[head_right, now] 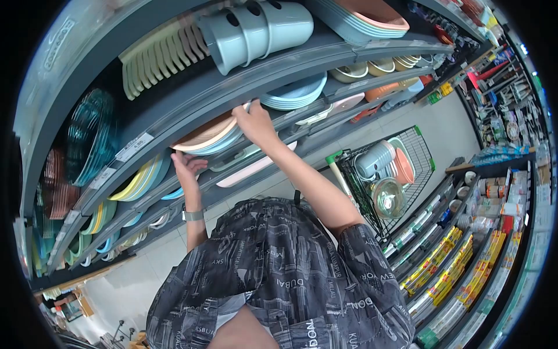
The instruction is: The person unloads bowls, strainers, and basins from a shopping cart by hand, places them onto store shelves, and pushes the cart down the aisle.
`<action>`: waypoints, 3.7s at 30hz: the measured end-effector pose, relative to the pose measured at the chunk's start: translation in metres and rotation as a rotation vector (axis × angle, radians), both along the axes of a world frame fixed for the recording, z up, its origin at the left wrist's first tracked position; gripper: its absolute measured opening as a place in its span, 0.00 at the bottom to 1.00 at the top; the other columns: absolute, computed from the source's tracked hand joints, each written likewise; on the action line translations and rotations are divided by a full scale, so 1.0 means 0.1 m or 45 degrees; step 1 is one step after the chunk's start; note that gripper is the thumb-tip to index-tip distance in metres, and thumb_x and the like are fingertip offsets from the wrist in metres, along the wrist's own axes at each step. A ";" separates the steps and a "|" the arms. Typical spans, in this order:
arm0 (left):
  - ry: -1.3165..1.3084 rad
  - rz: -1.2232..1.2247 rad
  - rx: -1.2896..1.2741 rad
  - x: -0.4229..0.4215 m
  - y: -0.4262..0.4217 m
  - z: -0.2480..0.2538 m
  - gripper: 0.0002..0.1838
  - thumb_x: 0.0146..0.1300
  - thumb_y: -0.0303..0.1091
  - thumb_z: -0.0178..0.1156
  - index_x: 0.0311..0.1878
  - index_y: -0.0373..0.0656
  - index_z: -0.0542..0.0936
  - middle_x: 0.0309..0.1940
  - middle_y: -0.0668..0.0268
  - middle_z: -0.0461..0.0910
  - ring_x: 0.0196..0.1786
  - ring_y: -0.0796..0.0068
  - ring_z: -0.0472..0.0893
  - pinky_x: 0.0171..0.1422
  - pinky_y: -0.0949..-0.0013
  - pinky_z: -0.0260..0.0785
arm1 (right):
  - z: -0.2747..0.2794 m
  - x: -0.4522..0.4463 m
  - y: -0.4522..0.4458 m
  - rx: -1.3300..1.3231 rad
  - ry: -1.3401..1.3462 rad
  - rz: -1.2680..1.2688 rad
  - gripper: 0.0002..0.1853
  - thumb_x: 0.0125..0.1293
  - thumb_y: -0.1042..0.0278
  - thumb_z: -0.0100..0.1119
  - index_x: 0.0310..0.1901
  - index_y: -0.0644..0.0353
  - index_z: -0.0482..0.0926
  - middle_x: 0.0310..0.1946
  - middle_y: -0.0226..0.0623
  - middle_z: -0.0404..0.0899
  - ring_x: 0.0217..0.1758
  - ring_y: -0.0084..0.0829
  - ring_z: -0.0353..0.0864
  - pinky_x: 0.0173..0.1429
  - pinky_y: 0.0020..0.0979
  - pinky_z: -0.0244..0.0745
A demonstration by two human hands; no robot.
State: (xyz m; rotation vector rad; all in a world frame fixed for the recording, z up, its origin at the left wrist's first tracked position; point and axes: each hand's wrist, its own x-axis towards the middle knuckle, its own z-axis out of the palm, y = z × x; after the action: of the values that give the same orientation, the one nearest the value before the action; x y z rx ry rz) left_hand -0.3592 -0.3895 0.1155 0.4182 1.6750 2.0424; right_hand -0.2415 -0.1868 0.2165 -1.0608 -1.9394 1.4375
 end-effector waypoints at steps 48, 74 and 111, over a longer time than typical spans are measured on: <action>0.656 -1.468 -0.490 1.49 1.07 -0.29 0.10 0.73 0.33 0.57 0.42 0.35 0.80 0.22 0.63 0.80 0.21 0.77 0.81 0.26 0.72 0.74 | -1.58 2.74 -0.90 -0.170 0.121 -1.119 0.13 0.75 0.67 0.52 0.42 0.69 0.81 0.29 0.37 0.85 0.30 0.24 0.85 0.35 0.26 0.76; 1.715 -1.483 -0.291 3.21 2.64 -0.61 0.23 0.66 0.36 0.62 0.59 0.32 0.74 0.61 0.43 0.74 0.63 0.43 0.73 0.70 0.50 0.64 | -2.33 5.17 -0.76 0.370 -1.042 -1.442 0.16 0.71 0.59 0.57 0.42 0.66 0.80 0.43 0.55 0.79 0.54 0.54 0.74 0.60 0.53 0.66; 1.866 -1.517 -0.651 3.67 3.33 -1.36 0.33 0.59 0.44 0.62 0.64 0.33 0.72 0.72 0.47 0.65 0.78 0.42 0.56 0.76 0.50 0.61 | -2.48 5.57 -0.03 0.316 -1.119 -1.225 0.22 0.72 0.49 0.55 0.36 0.64 0.80 0.38 0.49 0.82 0.48 0.49 0.79 0.68 0.55 0.59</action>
State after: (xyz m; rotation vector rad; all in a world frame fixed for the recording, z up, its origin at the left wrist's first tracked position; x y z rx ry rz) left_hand 0.0082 -0.0568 -0.0202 2.2992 1.6246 0.2038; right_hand 0.3150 -0.1894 -0.0312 -2.2844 -1.5484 0.1788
